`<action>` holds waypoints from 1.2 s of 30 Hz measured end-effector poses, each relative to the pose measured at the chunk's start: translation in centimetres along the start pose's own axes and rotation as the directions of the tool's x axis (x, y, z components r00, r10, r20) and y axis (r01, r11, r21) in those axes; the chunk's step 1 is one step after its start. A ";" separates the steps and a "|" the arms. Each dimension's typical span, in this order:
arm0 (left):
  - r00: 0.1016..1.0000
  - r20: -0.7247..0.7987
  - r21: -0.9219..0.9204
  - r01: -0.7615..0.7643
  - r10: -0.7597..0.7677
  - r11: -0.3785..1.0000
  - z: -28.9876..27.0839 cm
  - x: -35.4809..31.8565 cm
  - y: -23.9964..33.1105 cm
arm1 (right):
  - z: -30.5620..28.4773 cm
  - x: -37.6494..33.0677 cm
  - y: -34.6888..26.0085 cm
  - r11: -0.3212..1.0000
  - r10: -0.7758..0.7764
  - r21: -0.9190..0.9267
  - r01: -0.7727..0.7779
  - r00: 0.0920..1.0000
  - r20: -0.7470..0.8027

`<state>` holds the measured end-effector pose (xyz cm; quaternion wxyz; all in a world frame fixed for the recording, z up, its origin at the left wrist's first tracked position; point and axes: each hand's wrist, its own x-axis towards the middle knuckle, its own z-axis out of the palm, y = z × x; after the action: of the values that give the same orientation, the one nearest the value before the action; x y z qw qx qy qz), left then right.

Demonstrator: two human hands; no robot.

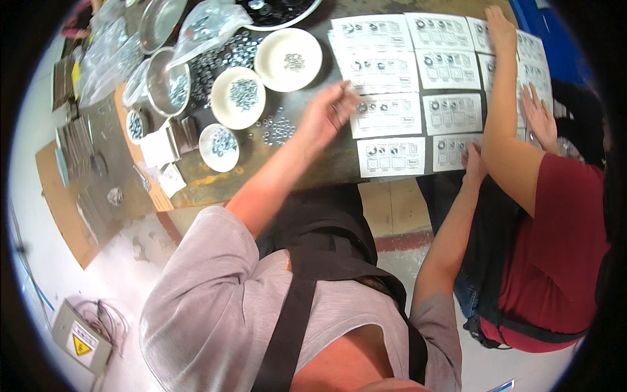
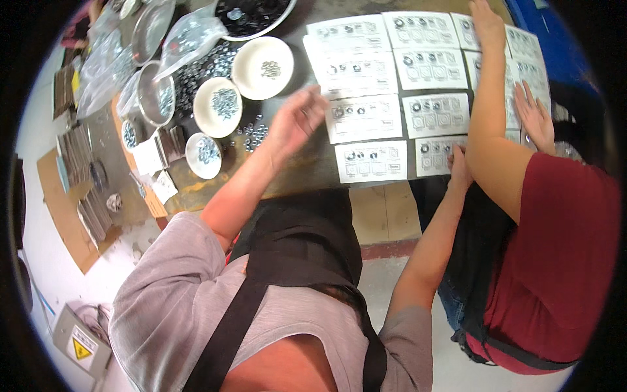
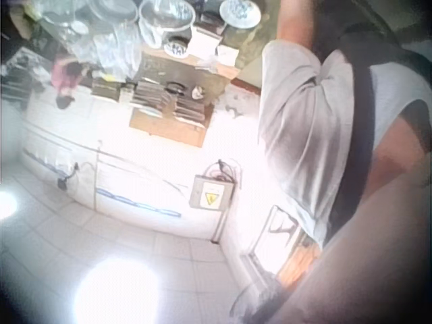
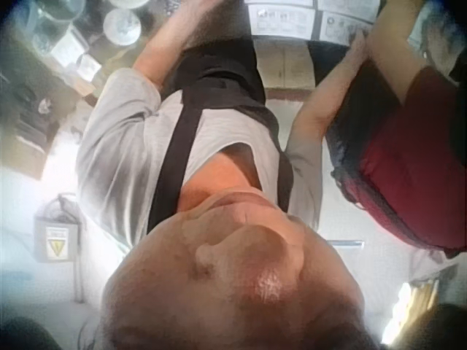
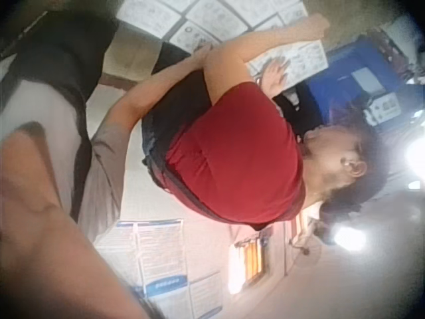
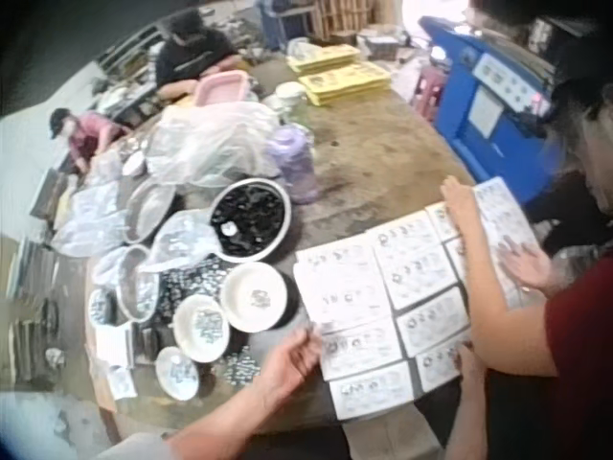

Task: The person sorts small metal fasteners from bowls and plastic bags onto printed paper sheets laid out on a table. They repeatedly pick up washers and screws, place them on designated spots on the sheets, and occasionally move bowls or bags to access more parts. Another person works alongside at the same table.

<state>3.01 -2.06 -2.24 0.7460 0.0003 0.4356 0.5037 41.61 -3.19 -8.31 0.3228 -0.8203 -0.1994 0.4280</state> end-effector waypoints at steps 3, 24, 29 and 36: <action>0.955 -0.078 0.436 -0.225 0.286 0.871 -2.3 2.5 6.1 | -0.2 0.4 0.6 1.000 0.004 -0.016 -0.003 0.999 0.038; 0.682 0.357 0.901 -0.432 0.639 -0.042 -5.0 1.4 9.9 | -0.4 -9.4 3.9 0.985 -0.138 0.088 0.150 0.982 -0.128; 0.459 0.224 0.799 -0.592 0.860 0.108 -12.6 -7.0 17.5 | 4.5 -17.9 6.0 0.971 -0.239 0.004 0.240 0.968 0.079; 0.257 -0.443 0.891 0.025 0.859 0.452 -50.2 -13.4 37.7 | 12.8 -30.9 8.6 0.915 -0.278 -0.229 0.333 0.930 0.241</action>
<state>-59.47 -15.61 -8.16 0.1158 0.1853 0.8961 0.3864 14.26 -23.41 -2.04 0.2508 -0.7664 -0.4134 0.4228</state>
